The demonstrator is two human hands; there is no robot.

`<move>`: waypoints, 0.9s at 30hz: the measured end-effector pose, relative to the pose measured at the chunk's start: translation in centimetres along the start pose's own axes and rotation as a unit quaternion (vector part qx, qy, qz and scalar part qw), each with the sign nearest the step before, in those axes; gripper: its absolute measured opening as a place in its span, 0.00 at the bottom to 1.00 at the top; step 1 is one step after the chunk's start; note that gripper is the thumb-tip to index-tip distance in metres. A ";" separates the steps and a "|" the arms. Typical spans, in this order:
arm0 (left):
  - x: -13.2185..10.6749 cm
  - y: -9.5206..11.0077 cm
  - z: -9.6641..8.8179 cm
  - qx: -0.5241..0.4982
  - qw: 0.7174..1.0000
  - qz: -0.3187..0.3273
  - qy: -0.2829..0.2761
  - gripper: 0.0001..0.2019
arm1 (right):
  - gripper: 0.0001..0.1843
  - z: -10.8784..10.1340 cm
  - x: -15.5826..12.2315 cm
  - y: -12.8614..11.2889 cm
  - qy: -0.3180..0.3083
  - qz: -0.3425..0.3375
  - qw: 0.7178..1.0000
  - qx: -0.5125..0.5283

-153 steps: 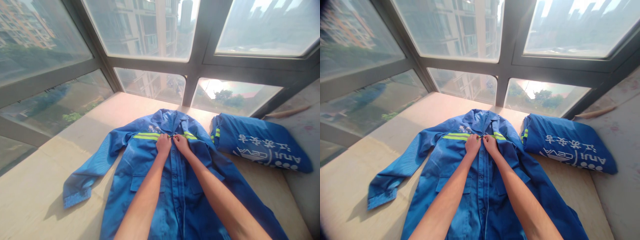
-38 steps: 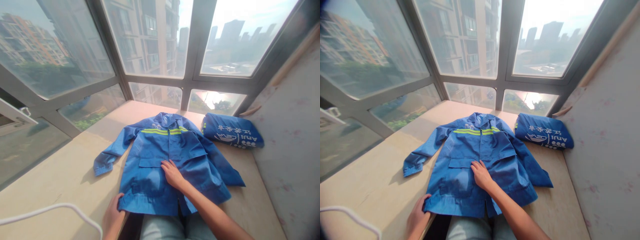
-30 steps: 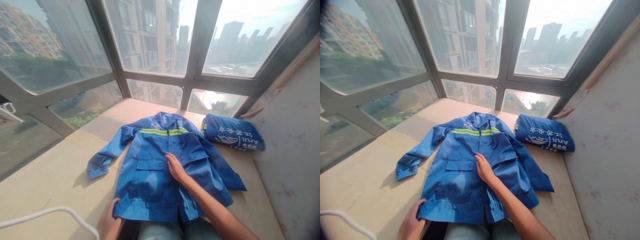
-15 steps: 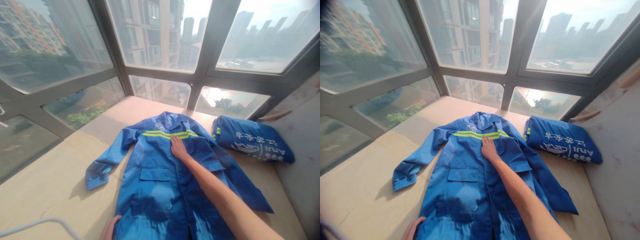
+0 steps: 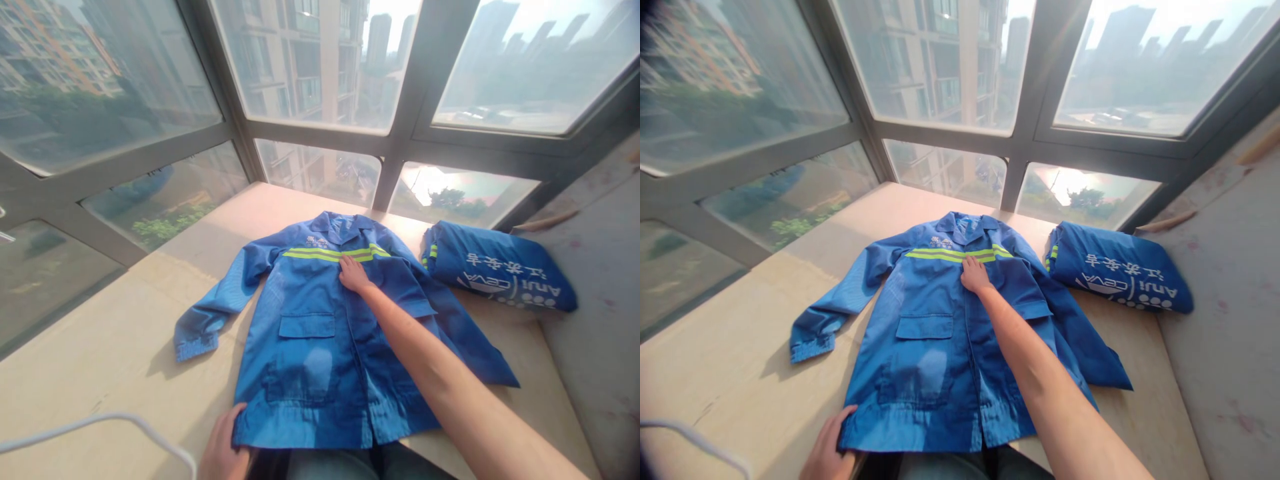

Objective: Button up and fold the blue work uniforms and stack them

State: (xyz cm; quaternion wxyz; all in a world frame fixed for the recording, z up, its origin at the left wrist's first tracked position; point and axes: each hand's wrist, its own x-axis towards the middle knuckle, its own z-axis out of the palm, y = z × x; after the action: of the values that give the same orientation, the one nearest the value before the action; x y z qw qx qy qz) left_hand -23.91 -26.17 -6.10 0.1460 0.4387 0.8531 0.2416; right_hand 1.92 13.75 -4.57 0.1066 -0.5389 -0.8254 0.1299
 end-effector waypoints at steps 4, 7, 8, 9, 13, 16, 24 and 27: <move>0.5 -0.4 -0.1 0.001 1.000 0.011 -0.023 0.23 | 0.25 -2.2 -5.5 -0.5 0.023 -0.032 0.999 0.037; 0.6 -0.4 -0.1 0.006 1.000 0.017 -0.020 0.22 | 0.17 -2.6 -14.8 -0.8 0.046 -0.071 0.986 0.142; 0.6 -0.3 -0.2 0.009 1.000 0.018 -0.016 0.21 | 0.15 -2.5 -18.4 -0.9 0.034 -0.070 0.984 0.160; 0.6 -0.1 -0.2 0.012 1.000 0.020 -0.014 0.21 | 0.14 -2.4 -21.9 -1.1 0.021 -0.061 0.985 0.158; 0.8 0.9 -0.6 0.020 0.999 0.022 -0.015 0.19 | 0.13 -1.3 -32.6 -2.6 -0.004 -0.028 0.996 0.080; 0.7 2.1 -1.0 0.028 0.999 0.013 -0.020 0.19 | 0.24 -0.3 -35.8 -4.1 -0.014 0.005 1.000 0.010; -0.2 4.0 -2.0 0.052 0.998 0.012 -0.029 0.22 | 0.17 -0.7 -34.1 -2.1 -0.050 0.056 0.976 0.205; -0.3 4.0 -1.9 0.055 0.998 0.016 -0.022 0.21 | 0.17 -2.2 -33.0 -0.6 0.010 0.133 0.912 0.389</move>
State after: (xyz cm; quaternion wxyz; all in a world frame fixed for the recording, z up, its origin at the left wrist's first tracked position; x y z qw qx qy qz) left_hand -21.93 -24.93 -2.32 0.1362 0.4650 0.8545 0.1872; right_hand 15.16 -16.58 -3.52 0.2972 -0.5607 -0.6295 0.4483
